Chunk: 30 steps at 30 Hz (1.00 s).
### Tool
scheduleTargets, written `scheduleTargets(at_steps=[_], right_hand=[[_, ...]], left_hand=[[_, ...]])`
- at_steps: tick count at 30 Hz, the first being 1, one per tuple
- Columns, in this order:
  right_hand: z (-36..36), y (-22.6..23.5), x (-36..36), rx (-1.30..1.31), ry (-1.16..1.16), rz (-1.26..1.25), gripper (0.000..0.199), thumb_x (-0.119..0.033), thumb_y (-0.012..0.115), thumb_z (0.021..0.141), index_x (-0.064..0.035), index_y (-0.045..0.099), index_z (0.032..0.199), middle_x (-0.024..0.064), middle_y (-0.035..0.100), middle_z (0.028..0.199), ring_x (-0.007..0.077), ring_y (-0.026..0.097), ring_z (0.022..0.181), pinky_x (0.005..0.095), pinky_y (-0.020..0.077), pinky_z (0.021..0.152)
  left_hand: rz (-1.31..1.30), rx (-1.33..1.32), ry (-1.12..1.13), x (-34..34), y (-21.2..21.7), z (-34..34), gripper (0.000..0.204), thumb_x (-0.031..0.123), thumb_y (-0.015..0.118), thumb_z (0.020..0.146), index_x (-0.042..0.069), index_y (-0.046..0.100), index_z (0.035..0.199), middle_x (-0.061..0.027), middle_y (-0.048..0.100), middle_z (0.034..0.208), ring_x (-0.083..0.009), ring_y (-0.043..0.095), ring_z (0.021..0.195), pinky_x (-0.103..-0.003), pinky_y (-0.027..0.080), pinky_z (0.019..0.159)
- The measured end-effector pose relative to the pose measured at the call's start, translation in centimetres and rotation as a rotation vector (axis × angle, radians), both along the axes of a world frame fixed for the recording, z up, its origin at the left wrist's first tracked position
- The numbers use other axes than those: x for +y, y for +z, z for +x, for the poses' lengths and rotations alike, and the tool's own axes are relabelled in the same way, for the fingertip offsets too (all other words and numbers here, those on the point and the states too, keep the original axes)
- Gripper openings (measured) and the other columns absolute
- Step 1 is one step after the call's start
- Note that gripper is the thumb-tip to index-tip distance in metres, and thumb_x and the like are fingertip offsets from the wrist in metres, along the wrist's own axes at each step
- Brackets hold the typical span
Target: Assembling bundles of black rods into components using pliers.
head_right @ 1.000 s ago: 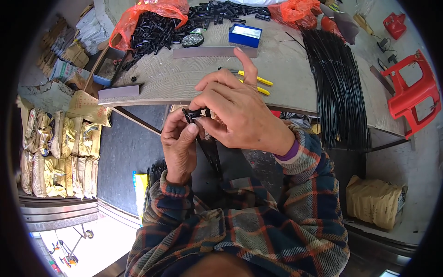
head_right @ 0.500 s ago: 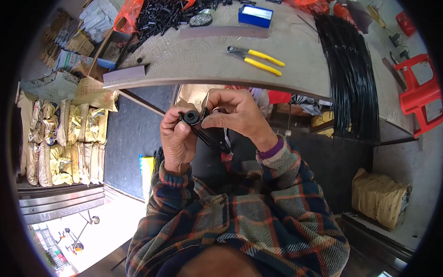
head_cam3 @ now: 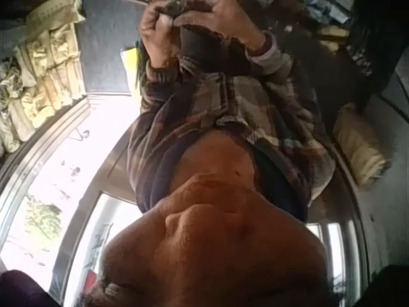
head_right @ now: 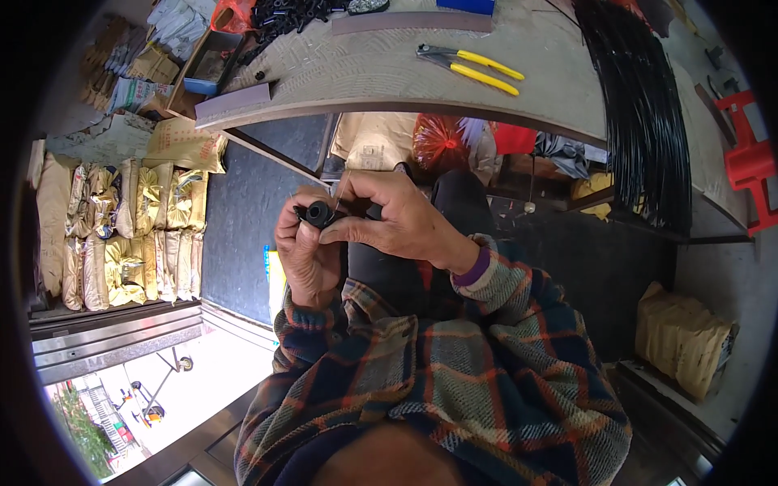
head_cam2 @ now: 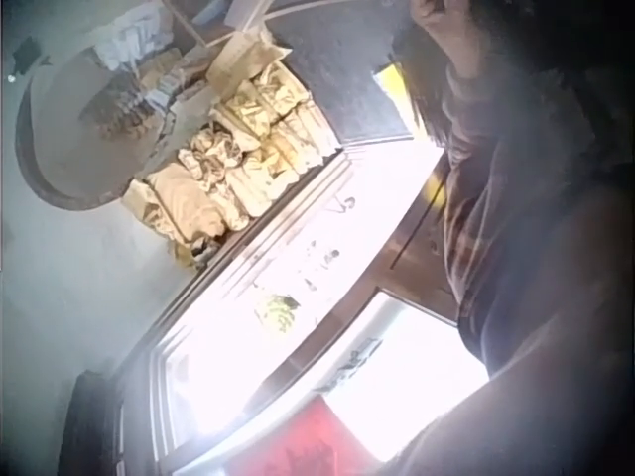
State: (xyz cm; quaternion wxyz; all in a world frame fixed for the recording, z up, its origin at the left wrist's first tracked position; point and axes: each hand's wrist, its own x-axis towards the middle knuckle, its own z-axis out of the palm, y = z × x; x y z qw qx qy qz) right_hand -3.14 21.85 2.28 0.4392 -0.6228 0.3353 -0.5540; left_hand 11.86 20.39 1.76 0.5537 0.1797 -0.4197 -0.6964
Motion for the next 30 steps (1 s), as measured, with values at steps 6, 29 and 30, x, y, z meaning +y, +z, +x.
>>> scheduleTargets(at_steps=[6, 29, 30], right_hand=[[-0.4, 1.1, -0.3, -0.107, 0.258, 0.187, 0.031, -0.011, 0.076, 0.067, -0.0014, 0.053, 0.085, -0.0010, 0.053, 0.076, 0.0063, 0.050, 0.072, 0.0213, 0.0413, 0.067], [1.5, -1.7, 1.1, 0.348, -0.431, -0.296, 0.029, -0.004, 0.071, 0.067, 0.0001, 0.057, 0.092, 0.0107, 0.060, 0.077, 0.0241, 0.061, 0.064, 0.0281, 0.0488, 0.056], [1.6, -1.8, 0.6, 0.346, -0.420, -0.300, 0.029, -0.004, 0.071, 0.067, 0.0001, 0.057, 0.092, 0.0107, 0.060, 0.077, 0.0241, 0.061, 0.064, 0.0281, 0.0488, 0.056]], left_hand=[[-0.059, -0.007, -0.135, -0.3, -0.9, 1.2, 0.033, 0.025, 0.070, 0.074, -0.001, 0.056, 0.090, -0.0039, 0.052, 0.084, -0.0119, 0.049, 0.079, -0.024, 0.039, 0.073], [0.164, -0.009, 0.106, 0.7, -4.0, 0.5, 0.027, 0.011, 0.062, 0.081, 0.000, 0.054, 0.104, -0.0073, 0.056, 0.101, -0.0127, 0.053, 0.092, -0.026, 0.041, 0.084], [0.210, -0.060, 0.208, 1.0, -4.3, 0.4, 0.028, 0.009, 0.059, 0.083, -0.001, 0.053, 0.109, -0.0088, 0.056, 0.106, -0.0134, 0.053, 0.095, -0.027, 0.041, 0.086]])
